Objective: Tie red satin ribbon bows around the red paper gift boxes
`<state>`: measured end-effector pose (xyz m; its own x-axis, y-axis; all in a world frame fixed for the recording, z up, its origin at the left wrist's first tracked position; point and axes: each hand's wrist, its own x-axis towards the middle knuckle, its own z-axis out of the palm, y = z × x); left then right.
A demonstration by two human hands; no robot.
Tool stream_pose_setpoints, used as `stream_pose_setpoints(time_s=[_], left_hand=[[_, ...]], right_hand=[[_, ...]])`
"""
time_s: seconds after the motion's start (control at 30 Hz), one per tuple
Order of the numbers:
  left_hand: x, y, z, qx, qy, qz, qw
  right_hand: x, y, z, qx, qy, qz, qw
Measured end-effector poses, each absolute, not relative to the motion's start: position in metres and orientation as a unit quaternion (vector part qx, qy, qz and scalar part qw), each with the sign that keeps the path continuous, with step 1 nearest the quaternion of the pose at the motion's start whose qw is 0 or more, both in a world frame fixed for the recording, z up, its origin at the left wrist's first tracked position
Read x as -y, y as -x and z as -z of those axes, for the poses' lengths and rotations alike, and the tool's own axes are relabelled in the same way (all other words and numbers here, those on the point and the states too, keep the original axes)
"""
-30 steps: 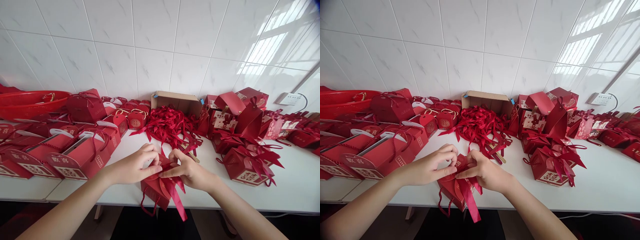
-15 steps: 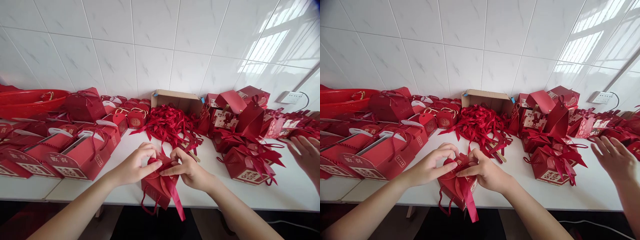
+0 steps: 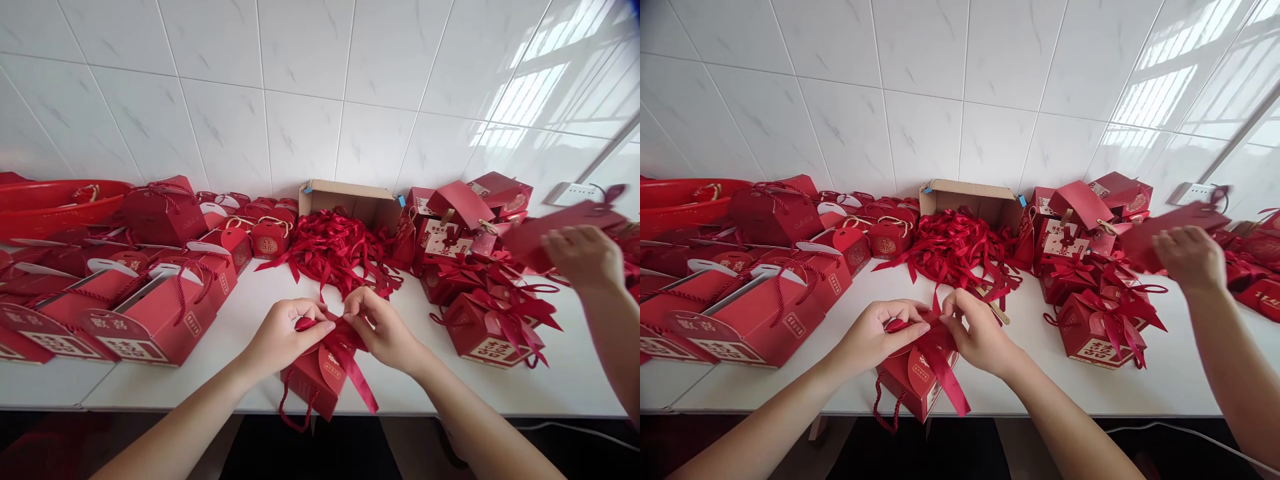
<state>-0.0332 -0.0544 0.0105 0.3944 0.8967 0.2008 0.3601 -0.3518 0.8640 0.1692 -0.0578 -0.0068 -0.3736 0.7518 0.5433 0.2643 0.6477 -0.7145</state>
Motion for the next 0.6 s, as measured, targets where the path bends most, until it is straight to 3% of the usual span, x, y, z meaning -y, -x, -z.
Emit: stream_pose_setpoints(time_s=[0.2, 0.43, 0.6], left_hand=[[0.055, 0.035, -0.009, -0.424, -0.736, -0.341, 0.403], [0.055, 0.036, -0.015, -0.434, -0.724, -0.336, 0.418], [0.057, 0.035, -0.014, -0.422, -0.741, -0.336, 0.399]], right_hand=[[0.053, -0.176, 0.005, 0.757, 0.330, -0.295, 0.481], [0.050, -0.182, -0.001, 0.777, 0.382, -0.327, 0.379], [0.047, -0.177, 0.000, 0.773, 0.396, -0.307, 0.390]])
